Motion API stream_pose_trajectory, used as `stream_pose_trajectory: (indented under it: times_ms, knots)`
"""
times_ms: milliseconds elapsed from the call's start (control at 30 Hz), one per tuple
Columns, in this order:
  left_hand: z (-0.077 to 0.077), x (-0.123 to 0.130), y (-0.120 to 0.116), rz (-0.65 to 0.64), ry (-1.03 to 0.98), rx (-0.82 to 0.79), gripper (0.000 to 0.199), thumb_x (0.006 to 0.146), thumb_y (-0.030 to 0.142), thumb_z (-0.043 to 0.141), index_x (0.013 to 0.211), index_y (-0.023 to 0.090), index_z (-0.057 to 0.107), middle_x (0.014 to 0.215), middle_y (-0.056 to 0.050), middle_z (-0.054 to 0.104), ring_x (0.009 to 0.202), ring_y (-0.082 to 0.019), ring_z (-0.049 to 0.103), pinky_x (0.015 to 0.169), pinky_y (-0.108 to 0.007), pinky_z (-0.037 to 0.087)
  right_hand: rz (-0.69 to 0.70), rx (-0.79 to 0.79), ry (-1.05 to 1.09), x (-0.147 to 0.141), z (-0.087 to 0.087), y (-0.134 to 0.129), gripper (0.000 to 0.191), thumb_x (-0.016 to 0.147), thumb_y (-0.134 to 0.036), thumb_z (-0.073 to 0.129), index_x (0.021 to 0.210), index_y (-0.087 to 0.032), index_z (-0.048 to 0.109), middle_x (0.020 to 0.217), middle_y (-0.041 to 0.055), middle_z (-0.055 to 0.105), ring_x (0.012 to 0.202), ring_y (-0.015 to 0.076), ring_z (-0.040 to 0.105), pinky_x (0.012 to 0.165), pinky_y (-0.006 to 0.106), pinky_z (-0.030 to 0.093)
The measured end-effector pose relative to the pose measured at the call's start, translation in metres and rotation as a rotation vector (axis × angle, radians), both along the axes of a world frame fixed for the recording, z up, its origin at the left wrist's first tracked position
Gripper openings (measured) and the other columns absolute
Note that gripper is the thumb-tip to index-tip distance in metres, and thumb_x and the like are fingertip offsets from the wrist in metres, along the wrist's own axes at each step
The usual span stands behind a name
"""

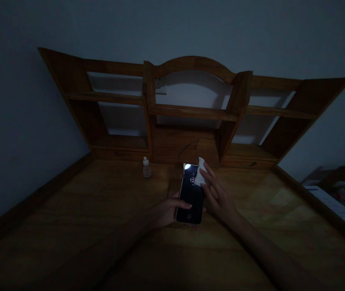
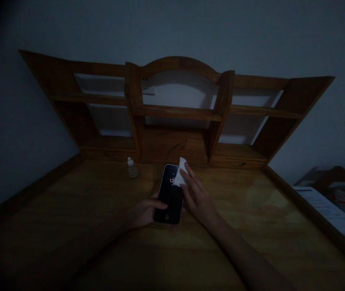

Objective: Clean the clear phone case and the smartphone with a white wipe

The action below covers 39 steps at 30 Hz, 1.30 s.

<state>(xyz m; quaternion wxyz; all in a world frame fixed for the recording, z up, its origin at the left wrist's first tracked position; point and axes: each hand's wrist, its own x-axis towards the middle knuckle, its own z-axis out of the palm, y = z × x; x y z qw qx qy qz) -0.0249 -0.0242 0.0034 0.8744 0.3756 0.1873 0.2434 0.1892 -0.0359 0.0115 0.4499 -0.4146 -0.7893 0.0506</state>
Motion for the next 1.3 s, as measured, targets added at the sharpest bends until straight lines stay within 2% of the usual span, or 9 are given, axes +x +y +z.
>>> stream_pose_trajectory:
  times_ms: [100,167,267,367,533,767,933,1200,1300]
  knots:
    - [0.001,0.000,-0.001,-0.006,-0.004,0.018,0.062,0.079,0.014,0.070,0.137,0.016,0.047,0.130,-0.021,0.061,0.126,-0.042,0.055,0.080,-0.049,0.058,-0.032,0.046,0.057,0.001,-0.003,0.001,0.053,0.104,-0.025,0.042,0.155,-0.031,0.032,0.158,0.0053,0.037,0.145,0.0263,0.037,0.119,0.050,0.038]
    - [0.001,0.001,-0.001,-0.002,-0.025,0.034,0.059,0.079,0.013,0.069,0.135,0.018,0.050,0.138,-0.019,0.057,0.129,-0.042,0.052,0.079,-0.049,0.059,-0.056,0.067,0.063,0.004,-0.005,0.002,0.054,0.103,-0.024,0.044,0.155,-0.031,0.032,0.156,0.0062,0.041,0.142,0.0276,0.042,0.115,0.050,0.043]
    - [0.000,0.002,0.000,-0.012,-0.048,0.067,0.054,0.081,0.014,0.067,0.133,0.018,0.054,0.146,-0.018,0.050,0.128,-0.041,0.053,0.079,-0.049,0.059,-0.088,0.123,0.037,0.009,-0.007,0.002,0.053,0.100,-0.022,0.049,0.151,-0.034,0.040,0.152,0.0061,0.047,0.134,0.0287,0.052,0.106,0.048,0.052]
    - [0.000,0.002,0.000,-0.016,-0.056,0.083,0.050,0.082,0.014,0.065,0.131,0.017,0.057,0.148,-0.018,0.048,0.127,-0.040,0.055,0.083,-0.048,0.058,-0.095,0.122,0.067,0.011,-0.007,0.001,0.048,0.100,-0.020,0.049,0.146,-0.034,0.047,0.146,0.0058,0.054,0.128,0.0266,0.058,0.102,0.046,0.055]
    - [0.001,0.001,-0.001,-0.009,-0.069,0.076,0.051,0.083,0.012,0.063,0.133,0.019,0.055,0.149,-0.017,0.047,0.130,-0.041,0.051,0.082,-0.051,0.058,-0.082,0.068,0.122,0.011,-0.010,0.005,0.045,0.102,-0.019,0.044,0.145,-0.031,0.048,0.143,0.0049,0.056,0.129,0.0245,0.057,0.108,0.048,0.051]
    - [0.002,0.001,-0.002,-0.001,-0.068,0.077,0.049,0.084,0.013,0.064,0.132,0.018,0.056,0.148,-0.018,0.048,0.130,-0.041,0.052,0.081,-0.049,0.058,-0.011,0.075,0.012,0.016,-0.006,0.003,0.064,0.094,-0.018,0.055,0.154,-0.029,0.037,0.158,0.0054,0.038,0.143,0.0291,0.040,0.116,0.053,0.041]
    - [0.000,0.001,0.000,-0.012,-0.067,0.080,0.048,0.085,0.015,0.064,0.132,0.018,0.057,0.148,-0.018,0.048,0.129,-0.042,0.052,0.080,-0.050,0.059,0.007,0.038,0.012,0.015,-0.003,0.000,0.065,0.094,-0.010,0.049,0.154,-0.029,0.036,0.159,0.0047,0.034,0.145,0.0274,0.038,0.118,0.052,0.039]
    - [-0.005,0.001,0.001,-0.004,-0.072,0.075,0.047,0.087,0.016,0.062,0.134,0.018,0.056,0.147,-0.016,0.050,0.127,-0.038,0.055,0.087,-0.050,0.056,-0.032,0.080,0.040,0.010,-0.007,0.002,0.053,0.100,-0.012,0.037,0.149,-0.032,0.044,0.156,0.0005,0.041,0.142,0.0252,0.043,0.116,0.050,0.041]
    - [-0.005,0.001,0.000,0.003,-0.079,0.077,0.049,0.087,0.015,0.060,0.136,0.018,0.054,0.145,-0.016,0.052,0.126,-0.038,0.055,0.087,-0.050,0.056,-0.077,0.093,0.054,0.014,-0.012,0.004,0.050,0.101,-0.017,0.040,0.148,-0.032,0.046,0.147,0.0025,0.052,0.133,0.0256,0.053,0.110,0.048,0.048]
